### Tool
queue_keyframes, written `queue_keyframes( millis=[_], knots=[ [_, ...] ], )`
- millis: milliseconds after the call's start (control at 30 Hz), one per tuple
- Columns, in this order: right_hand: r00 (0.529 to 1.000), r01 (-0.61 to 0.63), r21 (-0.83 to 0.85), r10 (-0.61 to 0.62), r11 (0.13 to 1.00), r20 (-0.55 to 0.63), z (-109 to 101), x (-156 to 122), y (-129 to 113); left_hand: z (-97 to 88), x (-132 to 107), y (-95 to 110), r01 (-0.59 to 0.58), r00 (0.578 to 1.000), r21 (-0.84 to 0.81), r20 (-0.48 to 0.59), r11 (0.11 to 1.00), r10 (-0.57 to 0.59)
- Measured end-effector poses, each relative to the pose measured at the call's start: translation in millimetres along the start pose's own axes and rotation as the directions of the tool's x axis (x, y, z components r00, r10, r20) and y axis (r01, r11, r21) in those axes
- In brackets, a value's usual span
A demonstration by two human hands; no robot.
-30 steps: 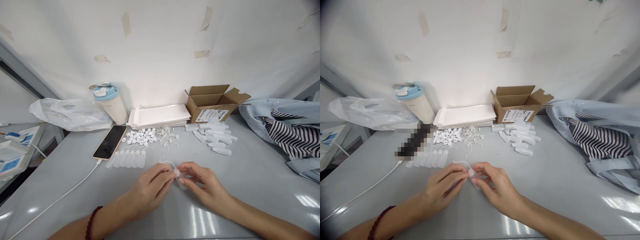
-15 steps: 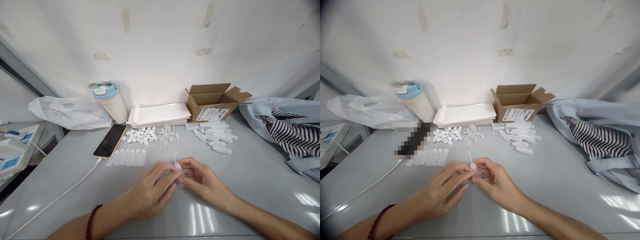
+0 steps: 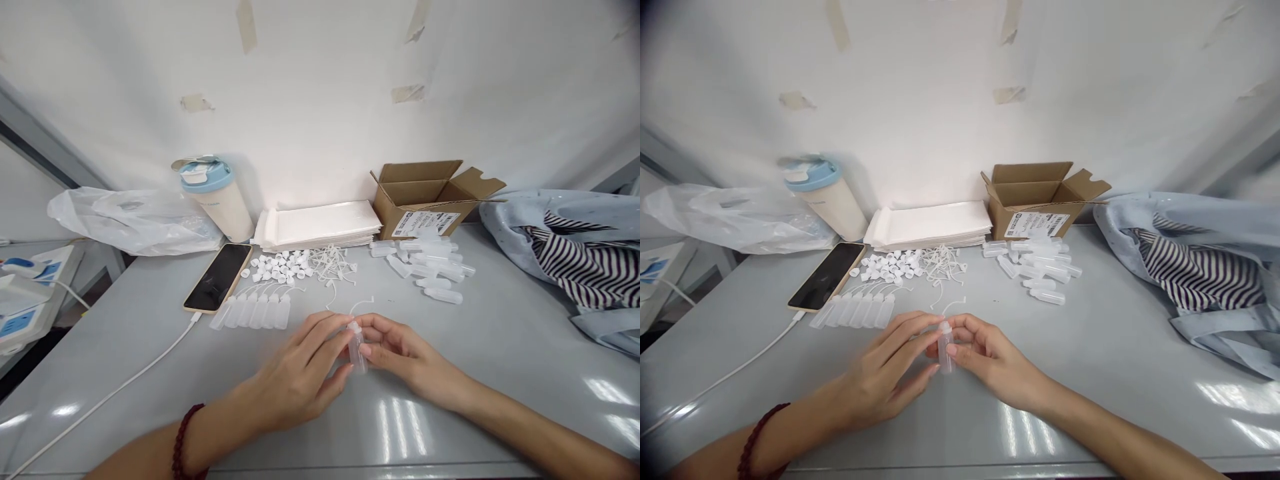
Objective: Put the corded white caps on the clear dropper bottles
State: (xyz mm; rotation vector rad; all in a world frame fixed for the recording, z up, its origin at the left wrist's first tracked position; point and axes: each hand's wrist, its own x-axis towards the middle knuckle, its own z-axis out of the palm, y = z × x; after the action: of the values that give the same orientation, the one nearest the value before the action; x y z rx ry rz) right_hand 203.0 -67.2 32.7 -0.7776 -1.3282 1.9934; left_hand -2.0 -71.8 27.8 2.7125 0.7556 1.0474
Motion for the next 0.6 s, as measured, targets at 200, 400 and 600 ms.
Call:
queue_keyframes(
  millis=[200,400,600],
  knots=[
    [1.000,-0.018,0.066,0.017,0.998,0.012,-0.3,1.9,4.3,0.5,-0.9,-2.4,-0.024,1.000,0.001,-0.017,1.000,0.024],
    [1.000,-0.003,0.055,0.002,0.998,0.027,-1.1,2.0,3.9,0.3,0.2,-4.1,-0.080,0.997,0.046,0.011,0.996,0.079],
    [0.999,-0.012,-0.040,0.013,0.999,0.039,0.6,3.1,1.7,1.0,0.2,-3.3,-0.051,0.999,0.092,-0.014,0.994,0.052]
  ],
)
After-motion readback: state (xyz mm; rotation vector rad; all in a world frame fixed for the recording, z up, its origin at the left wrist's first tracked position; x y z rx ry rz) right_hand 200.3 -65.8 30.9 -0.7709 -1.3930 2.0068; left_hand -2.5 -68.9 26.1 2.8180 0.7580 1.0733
